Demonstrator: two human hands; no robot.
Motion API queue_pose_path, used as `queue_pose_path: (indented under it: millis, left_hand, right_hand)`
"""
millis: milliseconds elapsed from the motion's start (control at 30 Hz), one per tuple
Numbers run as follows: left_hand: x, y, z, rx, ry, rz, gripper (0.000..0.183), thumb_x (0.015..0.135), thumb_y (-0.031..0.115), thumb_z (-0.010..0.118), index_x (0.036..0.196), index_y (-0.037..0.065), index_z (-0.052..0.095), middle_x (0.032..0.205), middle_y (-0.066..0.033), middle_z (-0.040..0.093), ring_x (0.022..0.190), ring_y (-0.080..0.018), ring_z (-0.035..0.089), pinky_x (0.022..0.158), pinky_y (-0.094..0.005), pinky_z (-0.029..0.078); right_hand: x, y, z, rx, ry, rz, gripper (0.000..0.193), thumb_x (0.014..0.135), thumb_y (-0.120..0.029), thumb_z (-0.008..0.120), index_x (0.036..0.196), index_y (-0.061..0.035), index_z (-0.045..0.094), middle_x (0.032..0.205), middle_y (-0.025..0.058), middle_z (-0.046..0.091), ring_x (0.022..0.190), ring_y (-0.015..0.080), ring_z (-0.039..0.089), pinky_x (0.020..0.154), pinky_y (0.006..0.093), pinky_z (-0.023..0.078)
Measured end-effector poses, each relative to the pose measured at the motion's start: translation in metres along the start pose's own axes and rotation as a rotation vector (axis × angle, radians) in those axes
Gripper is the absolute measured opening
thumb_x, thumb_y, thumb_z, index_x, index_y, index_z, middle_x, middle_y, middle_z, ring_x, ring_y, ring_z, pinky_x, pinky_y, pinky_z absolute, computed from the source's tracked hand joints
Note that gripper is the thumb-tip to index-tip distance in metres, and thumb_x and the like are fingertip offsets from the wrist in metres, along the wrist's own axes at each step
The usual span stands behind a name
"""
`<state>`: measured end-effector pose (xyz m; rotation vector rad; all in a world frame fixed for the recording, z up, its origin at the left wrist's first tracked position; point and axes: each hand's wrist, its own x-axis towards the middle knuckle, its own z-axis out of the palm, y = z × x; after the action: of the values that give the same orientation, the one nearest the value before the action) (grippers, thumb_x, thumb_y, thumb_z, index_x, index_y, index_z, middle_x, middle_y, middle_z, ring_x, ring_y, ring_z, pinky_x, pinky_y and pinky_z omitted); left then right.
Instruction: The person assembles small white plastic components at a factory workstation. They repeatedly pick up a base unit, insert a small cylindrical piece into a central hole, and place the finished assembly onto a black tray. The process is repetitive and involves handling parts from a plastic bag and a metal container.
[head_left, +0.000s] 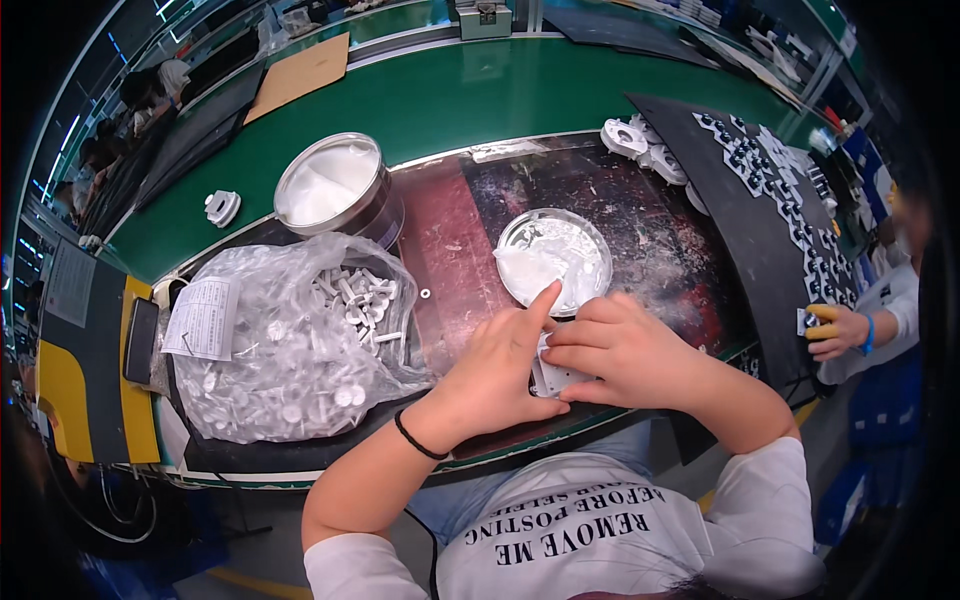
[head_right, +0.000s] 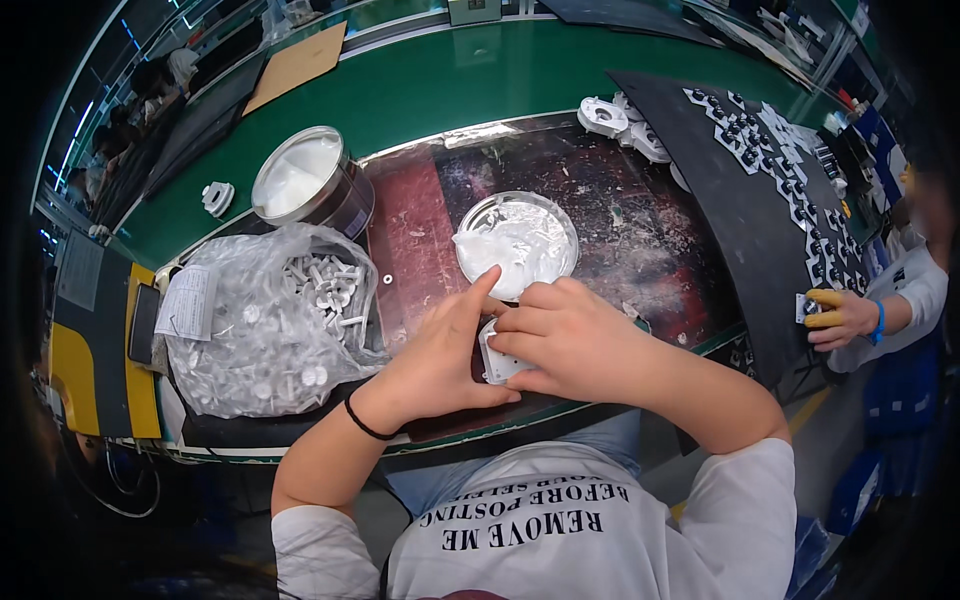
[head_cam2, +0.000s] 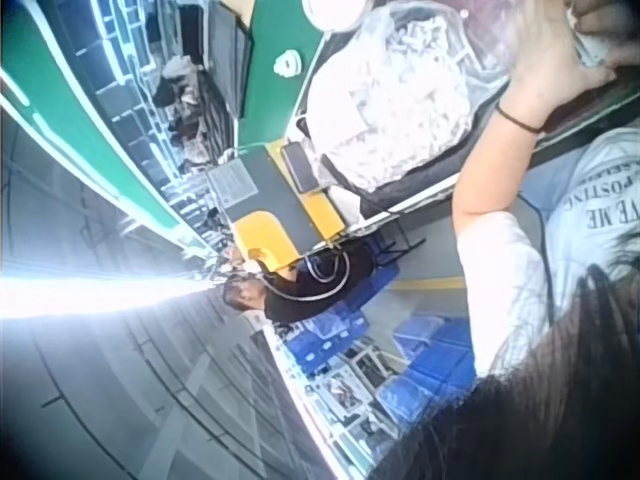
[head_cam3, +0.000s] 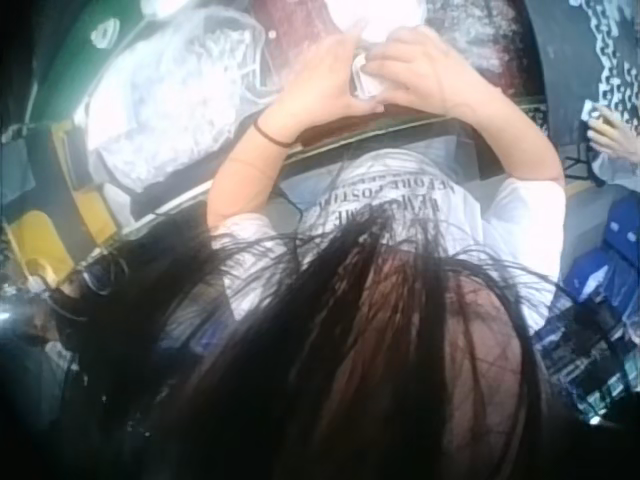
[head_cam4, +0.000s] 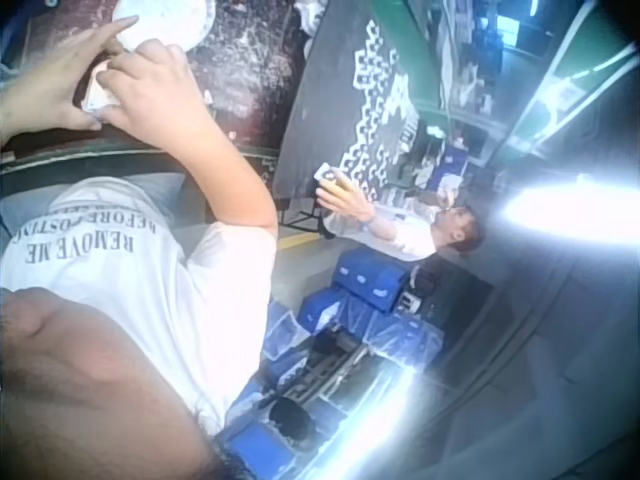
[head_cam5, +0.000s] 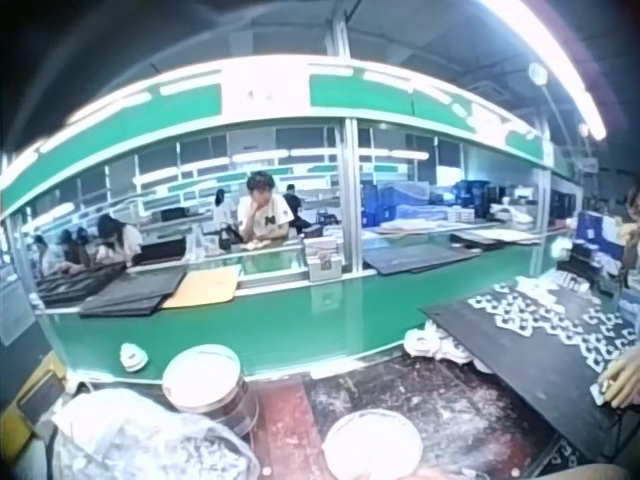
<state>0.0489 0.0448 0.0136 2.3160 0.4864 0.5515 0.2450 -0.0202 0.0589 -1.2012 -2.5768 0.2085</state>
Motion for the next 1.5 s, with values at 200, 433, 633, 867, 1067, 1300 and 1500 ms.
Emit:
queue_pose_path:
  millis: [200, 433, 633, 867, 1067, 1300, 1500]
  left_hand:
    - [0.0, 0.0, 0.002, -0.022, 0.025, 0.02, 0.113, 0.058, 0.019, 0.083, 0.145, 0.004, 0.011, 0.117, -0.0164, 0.052, 0.108, -0.0347, 0.049, 0.094, -0.0429, 0.038]
    - [0.0, -0.002, 0.004, -0.044, 0.019, 0.026, 0.111, 0.06, 0.018, 0.082, 0.145, 0.004, 0.012, 0.115, -0.0176, 0.053, 0.105, -0.0351, 0.051, 0.092, -0.0424, 0.04]
    - [0.0, -0.002, 0.006, -0.069, 0.033, 0.019, 0.106, 0.059, 0.018, 0.083, 0.142, 0.004, 0.018, 0.111, -0.0173, 0.053, 0.103, -0.0353, 0.051, 0.091, -0.0418, 0.041]
    - [0.0, 0.0, 0.004, -0.08, 0.039, -0.008, 0.085, 0.059, 0.019, 0.084, 0.127, 0.005, 0.034, 0.111, -0.0181, 0.052, 0.105, -0.0348, 0.052, 0.091, -0.041, 0.042]
    - [0.0, 0.001, 0.005, -0.107, 0.049, -0.025, 0.081, 0.06, 0.02, 0.081, 0.125, 0.005, 0.036, 0.111, -0.0178, 0.05, 0.106, -0.0369, 0.048, 0.092, -0.0436, 0.039]
    - [0.0, 0.0, 0.005, -0.11, 0.033, -0.027, 0.082, 0.06, 0.02, 0.082, 0.126, 0.005, 0.035, 0.113, -0.0184, 0.049, 0.108, -0.0374, 0.047, 0.093, -0.0433, 0.038]
    - [0.001, 0.001, 0.005, -0.09, 0.04, -0.025, 0.083, 0.059, 0.019, 0.082, 0.127, 0.005, 0.035, 0.112, -0.0184, 0.049, 0.108, -0.037, 0.047, 0.092, -0.0428, 0.039]
  right_hand:
    - [0.0, 0.001, 0.0, -0.043, 0.054, -0.002, 0.04, 0.069, -0.037, 0.072, 0.1, -0.0117, 0.067, 0.109, -0.0014, 0.061, 0.096, 0.0189, 0.052, 0.081, 0.0366, 0.039]
    - [-0.005, 0.002, 0.007, -0.108, 0.109, -0.067, 0.037, 0.07, -0.037, 0.07, 0.098, -0.0122, 0.068, 0.107, -0.003, 0.063, 0.093, 0.0181, 0.055, 0.081, 0.0361, 0.039]
    - [-0.005, 0.007, 0.006, -0.095, 0.081, -0.091, 0.037, 0.071, -0.036, 0.069, 0.099, -0.0127, 0.068, 0.107, -0.0038, 0.062, 0.095, 0.0182, 0.054, 0.082, 0.0356, 0.039]
    - [-0.01, 0.01, 0.013, -0.053, 0.119, -0.059, 0.038, 0.072, -0.04, 0.068, 0.101, -0.0142, 0.067, 0.112, -0.0036, 0.06, 0.102, 0.0188, 0.052, 0.087, 0.0361, 0.038]
    - [-0.024, -0.004, 0.008, -0.009, 0.208, 0.099, 0.031, 0.074, -0.029, 0.068, 0.102, -0.0148, 0.067, 0.113, 0.0011, 0.057, 0.104, 0.0234, 0.049, 0.087, 0.0388, 0.037]
    - [-0.035, -0.008, 0.01, -0.123, 0.213, 0.082, 0.031, 0.07, -0.023, 0.068, 0.1, -0.015, 0.068, 0.102, 0.0001, 0.056, 0.098, 0.0211, 0.048, 0.083, 0.0386, 0.033]
    - [-0.037, -0.006, 0.01, -0.174, 0.133, 0.04, 0.034, 0.071, -0.027, 0.068, 0.104, -0.0147, 0.066, 0.103, -0.0008, 0.056, 0.1, 0.0185, 0.048, 0.084, 0.0382, 0.032]
